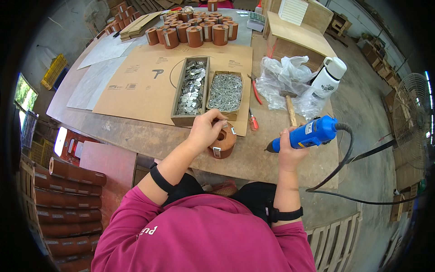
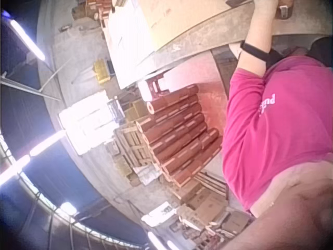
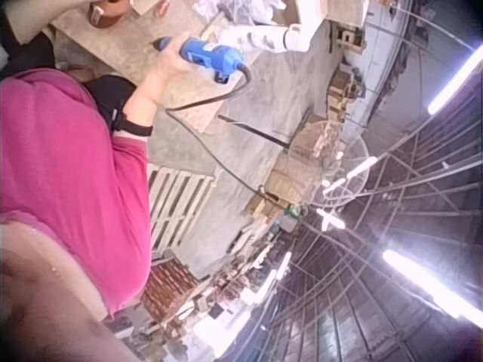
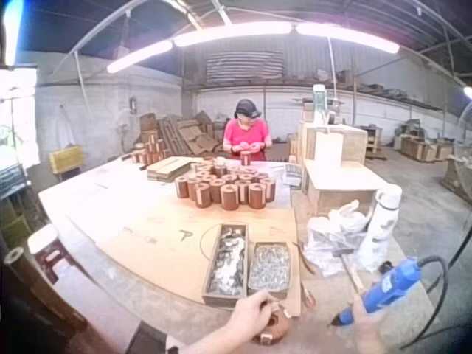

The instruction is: Assembling small metal components onto wooden or bamboo cylinders using a power screwdriver.

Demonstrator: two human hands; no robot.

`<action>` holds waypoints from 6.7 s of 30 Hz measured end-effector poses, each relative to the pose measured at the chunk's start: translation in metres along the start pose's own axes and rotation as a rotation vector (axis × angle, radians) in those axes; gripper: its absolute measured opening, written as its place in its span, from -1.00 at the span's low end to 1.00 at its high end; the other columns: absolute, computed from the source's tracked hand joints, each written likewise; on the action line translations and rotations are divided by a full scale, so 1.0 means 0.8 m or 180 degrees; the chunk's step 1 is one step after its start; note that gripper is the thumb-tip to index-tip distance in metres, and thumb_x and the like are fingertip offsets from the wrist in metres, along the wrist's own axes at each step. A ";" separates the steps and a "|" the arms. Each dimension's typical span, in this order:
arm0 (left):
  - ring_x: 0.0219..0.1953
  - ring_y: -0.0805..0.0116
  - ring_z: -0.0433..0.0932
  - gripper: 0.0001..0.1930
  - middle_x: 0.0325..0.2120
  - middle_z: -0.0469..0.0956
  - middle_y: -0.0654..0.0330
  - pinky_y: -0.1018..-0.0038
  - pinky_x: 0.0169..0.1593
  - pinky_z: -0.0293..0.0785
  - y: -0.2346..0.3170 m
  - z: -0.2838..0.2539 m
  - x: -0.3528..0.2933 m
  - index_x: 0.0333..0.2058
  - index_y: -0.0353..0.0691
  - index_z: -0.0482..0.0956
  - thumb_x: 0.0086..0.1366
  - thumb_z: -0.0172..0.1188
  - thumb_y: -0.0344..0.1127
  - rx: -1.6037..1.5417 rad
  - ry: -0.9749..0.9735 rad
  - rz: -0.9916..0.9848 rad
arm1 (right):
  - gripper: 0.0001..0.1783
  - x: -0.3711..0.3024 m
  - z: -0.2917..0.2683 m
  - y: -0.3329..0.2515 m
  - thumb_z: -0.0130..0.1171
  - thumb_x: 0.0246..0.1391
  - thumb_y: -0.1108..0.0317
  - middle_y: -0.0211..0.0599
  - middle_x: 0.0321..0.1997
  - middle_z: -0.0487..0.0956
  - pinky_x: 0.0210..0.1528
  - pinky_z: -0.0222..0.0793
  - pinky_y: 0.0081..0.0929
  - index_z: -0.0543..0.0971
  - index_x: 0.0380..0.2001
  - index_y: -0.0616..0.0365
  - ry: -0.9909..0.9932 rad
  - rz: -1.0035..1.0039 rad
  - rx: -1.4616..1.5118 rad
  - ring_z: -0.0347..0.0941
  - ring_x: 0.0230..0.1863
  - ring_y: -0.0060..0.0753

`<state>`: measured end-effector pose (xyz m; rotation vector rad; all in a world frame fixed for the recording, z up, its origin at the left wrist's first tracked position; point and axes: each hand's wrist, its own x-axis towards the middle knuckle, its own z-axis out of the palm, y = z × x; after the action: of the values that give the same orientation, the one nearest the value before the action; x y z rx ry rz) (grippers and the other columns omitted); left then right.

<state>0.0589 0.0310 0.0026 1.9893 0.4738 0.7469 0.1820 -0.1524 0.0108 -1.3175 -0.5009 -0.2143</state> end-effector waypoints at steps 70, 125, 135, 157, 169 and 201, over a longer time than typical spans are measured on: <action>0.01 0.10 0.30 -0.63 0.02 0.18 -0.03 0.35 0.01 0.30 0.010 -0.009 -0.092 -0.31 -0.24 0.55 -0.21 0.35 -0.47 -0.0150 0.0128 0.0639 | -0.49 0.000 0.007 0.004 0.18 -0.25 0.57 -0.36 -0.45 0.42 -0.27 0.32 -0.59 0.25 -0.16 0.32 -0.0068 -0.0226 -0.0343 0.38 -0.42 -0.57; -0.56 0.47 0.43 -0.92 -0.65 0.46 0.17 0.57 -0.43 0.35 0.049 -0.059 0.053 -0.52 -0.36 0.44 -0.03 0.15 -0.51 0.0437 -0.0575 0.0503 | -0.63 0.015 0.022 -0.017 0.19 -0.29 0.28 -0.16 -0.57 0.48 -0.44 0.33 -0.42 0.39 -0.33 0.13 -0.0010 -0.0045 -0.0687 0.46 -0.51 -0.24; -0.49 0.37 0.47 -0.88 -0.58 0.48 0.15 0.55 -0.36 0.37 0.080 -0.054 -0.055 -0.51 -0.30 0.46 -0.04 0.22 -0.48 0.0154 -0.1106 0.0844 | -0.52 0.021 0.030 -0.159 -0.08 -0.04 0.38 -0.25 -0.55 0.39 -0.31 0.35 -0.33 0.10 -0.02 0.24 -0.0621 -0.0085 0.2157 0.37 -0.49 -0.37; -0.56 0.36 0.44 -0.79 -0.62 0.47 0.20 0.51 -0.46 0.34 0.071 -0.048 -0.082 -0.55 -0.27 0.46 -0.18 0.33 -0.44 0.0000 -0.0615 0.0727 | -0.42 -0.021 0.060 -0.174 -0.01 -0.15 0.42 -0.27 -0.56 0.40 0.00 0.14 -0.19 0.08 -0.01 0.25 -0.1197 -0.0148 0.1868 0.40 -0.54 -0.37; -0.50 0.30 0.48 -0.80 -0.56 0.49 0.18 0.49 -0.37 0.38 0.060 -0.050 -0.081 -0.49 -0.27 0.49 -0.14 0.31 -0.45 -0.0035 -0.0634 0.1094 | -0.38 -0.021 0.073 -0.169 0.07 -0.19 0.51 -0.33 -0.53 0.43 0.04 0.10 -0.22 0.09 -0.01 0.21 -0.1682 -0.0126 0.1854 0.41 -0.49 -0.44; 0.06 -0.09 0.09 -0.53 -0.02 0.18 -0.01 0.08 0.06 0.03 0.023 -0.020 -0.082 -0.33 -0.15 0.41 -0.28 0.37 -0.23 0.0820 0.0024 0.0864 | -0.60 -0.018 0.149 -0.135 0.08 -0.19 0.55 -0.45 -0.59 0.43 0.00 0.22 -0.28 0.30 -0.18 0.26 -0.1808 -0.0048 0.0398 0.43 -0.57 -0.57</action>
<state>0.0001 -0.0072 0.0042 2.3231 0.3191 0.8966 0.0962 -0.0670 0.1179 -1.2450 -0.9869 0.1864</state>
